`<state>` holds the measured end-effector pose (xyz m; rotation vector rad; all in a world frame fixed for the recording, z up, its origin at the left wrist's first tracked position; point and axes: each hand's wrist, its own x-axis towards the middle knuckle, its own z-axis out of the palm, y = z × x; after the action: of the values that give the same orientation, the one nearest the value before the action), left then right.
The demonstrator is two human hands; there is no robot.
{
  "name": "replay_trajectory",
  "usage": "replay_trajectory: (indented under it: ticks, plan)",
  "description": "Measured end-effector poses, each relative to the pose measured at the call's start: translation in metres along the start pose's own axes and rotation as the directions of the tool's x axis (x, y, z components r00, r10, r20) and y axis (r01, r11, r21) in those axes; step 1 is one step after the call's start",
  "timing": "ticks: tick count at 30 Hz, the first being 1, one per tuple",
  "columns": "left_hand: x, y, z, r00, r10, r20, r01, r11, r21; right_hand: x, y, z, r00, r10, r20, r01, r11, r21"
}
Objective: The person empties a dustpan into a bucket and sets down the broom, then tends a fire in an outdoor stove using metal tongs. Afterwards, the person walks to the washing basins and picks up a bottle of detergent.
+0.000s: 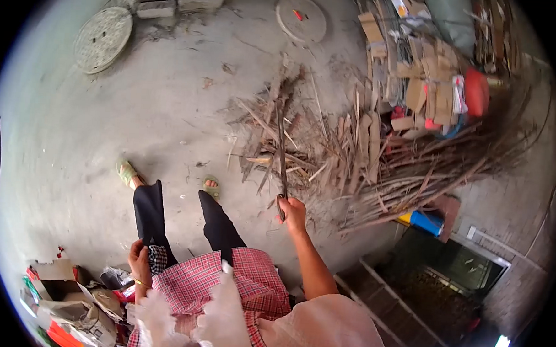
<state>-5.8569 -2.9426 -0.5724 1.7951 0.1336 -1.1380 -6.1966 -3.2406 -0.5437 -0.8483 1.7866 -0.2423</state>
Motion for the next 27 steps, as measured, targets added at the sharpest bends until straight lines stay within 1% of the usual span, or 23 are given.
replay_trajectory:
  ticks: [1, 2, 3, 4, 5, 7, 8, 10, 11, 12, 13, 14, 15, 16, 17, 18, 20, 21, 23, 24, 26, 27]
  plan:
    - [-0.014, 0.008, 0.019, 0.999, -0.014, 0.033, 0.013, 0.999, 0.032, -0.004, 0.001, -0.014, 0.999, -0.040, -0.014, 0.041, 0.999, 0.008]
    - [-0.023, 0.003, 0.029, 0.999, -0.019, 0.043, 0.016, 0.998, 0.061, 0.006, 0.018, -0.029, 0.999, -0.034, -0.027, 0.034, 0.999, 0.028]
    - [-0.031, -0.004, 0.037, 0.998, -0.020, 0.061, 0.013, 0.995, 0.100, 0.021, 0.038, -0.039, 0.983, -0.161, -0.086, 0.147, 0.977, -0.153]
    - [-0.038, -0.011, 0.043, 0.997, -0.017, 0.074, 0.007, 0.990, 0.139, 0.034, 0.055, -0.045, 0.949, -0.292, -0.116, 0.240, 0.912, -0.332]
    - [-0.045, -0.017, 0.049, 0.995, -0.046, 0.092, 0.033, 0.991, 0.133, 0.046, 0.059, -0.046, 0.950, -0.290, -0.116, 0.243, 0.920, -0.309]
    - [-0.058, -0.028, 0.058, 0.991, -0.081, 0.105, 0.065, 0.987, 0.147, 0.077, 0.065, -0.036, 0.971, -0.208, -0.118, 0.158, 0.929, -0.335]
    - [-0.062, -0.034, 0.057, 0.991, -0.084, 0.104, 0.066, 0.984, 0.166, 0.093, 0.077, -0.031, 0.971, -0.215, -0.107, 0.174, 0.937, -0.304]
    - [-0.058, -0.073, 0.036, 0.996, -0.071, 0.051, 0.050, 0.942, 0.333, 0.137, 0.101, -0.018, 0.964, -0.246, -0.103, 0.171, 0.867, -0.468]
    - [-0.058, -0.103, 0.016, 0.997, -0.061, 0.051, 0.043, 0.953, 0.301, 0.143, 0.092, -0.011, 0.985, -0.164, -0.049, 0.124, 0.882, -0.455]
    - [-0.053, -0.119, 0.003, 0.998, -0.049, 0.049, 0.034, 0.962, 0.271, 0.142, 0.090, -0.011, 0.997, -0.082, 0.016, 0.080, 0.891, -0.447]
    - [-0.060, -0.093, 0.017, 0.999, -0.045, 0.019, 0.036, 0.938, 0.345, 0.161, 0.124, -0.006, 0.993, -0.113, -0.017, 0.090, 0.867, -0.490]
    - [-0.073, -0.067, 0.033, 0.998, -0.054, -0.010, 0.054, 0.910, 0.412, 0.147, 0.124, -0.005, 0.980, -0.176, -0.089, 0.095, 0.819, -0.565]
    - [-0.072, -0.066, 0.028, 0.999, -0.038, 0.029, 0.024, 0.923, 0.384, 0.142, 0.141, -0.006, 0.978, -0.181, -0.105, 0.098, 0.838, -0.537]
    - [-0.073, -0.070, 0.021, 0.997, -0.032, 0.075, 0.004, 0.935, 0.354, 0.123, 0.144, -0.010, 0.992, -0.102, -0.080, 0.058, 0.904, -0.423]
    - [-0.074, -0.065, 0.022, 0.996, -0.038, 0.083, 0.006, 0.935, 0.354, 0.113, 0.157, -0.012, 0.989, -0.097, -0.109, 0.040, 0.900, -0.433]
    - [-0.079, -0.060, 0.024, 0.995, -0.017, 0.103, -0.028, 0.908, 0.418, 0.104, 0.170, -0.013, 0.989, -0.101, -0.106, 0.046, 0.905, -0.424]
    - [-0.083, -0.059, 0.024, 0.996, 0.011, 0.092, -0.050, 0.902, 0.430, 0.068, 0.176, -0.026, 0.992, -0.108, -0.065, 0.075, 0.922, -0.379]
    - [-0.085, -0.057, 0.025, 0.995, 0.020, 0.099, -0.060, 0.902, 0.427, 0.056, 0.177, -0.031, 0.991, -0.115, -0.070, 0.081, 0.924, -0.374]
    - [-0.095, -0.051, 0.026, 0.994, 0.019, 0.109, -0.068, 0.881, 0.469, 0.035, 0.182, -0.040, 0.998, 0.068, -0.007, -0.068, 0.964, -0.259]
    - [-0.099, -0.055, 0.022, 0.993, 0.020, 0.113, -0.072, 0.879, 0.472, 0.027, 0.190, -0.044, 0.998, 0.069, -0.010, -0.070, 0.965, -0.254]
    - [-0.100, -0.065, 0.011, 0.986, 0.089, 0.144, -0.152, 0.838, 0.524, 0.012, 0.202, -0.058, 0.995, 0.094, 0.018, -0.092, 0.993, -0.076]
    - [-0.101, -0.070, 0.006, 0.988, 0.062, 0.142, -0.125, 0.858, 0.498, 0.008, 0.209, -0.064, 0.994, 0.110, 0.003, -0.109, 0.991, -0.076]
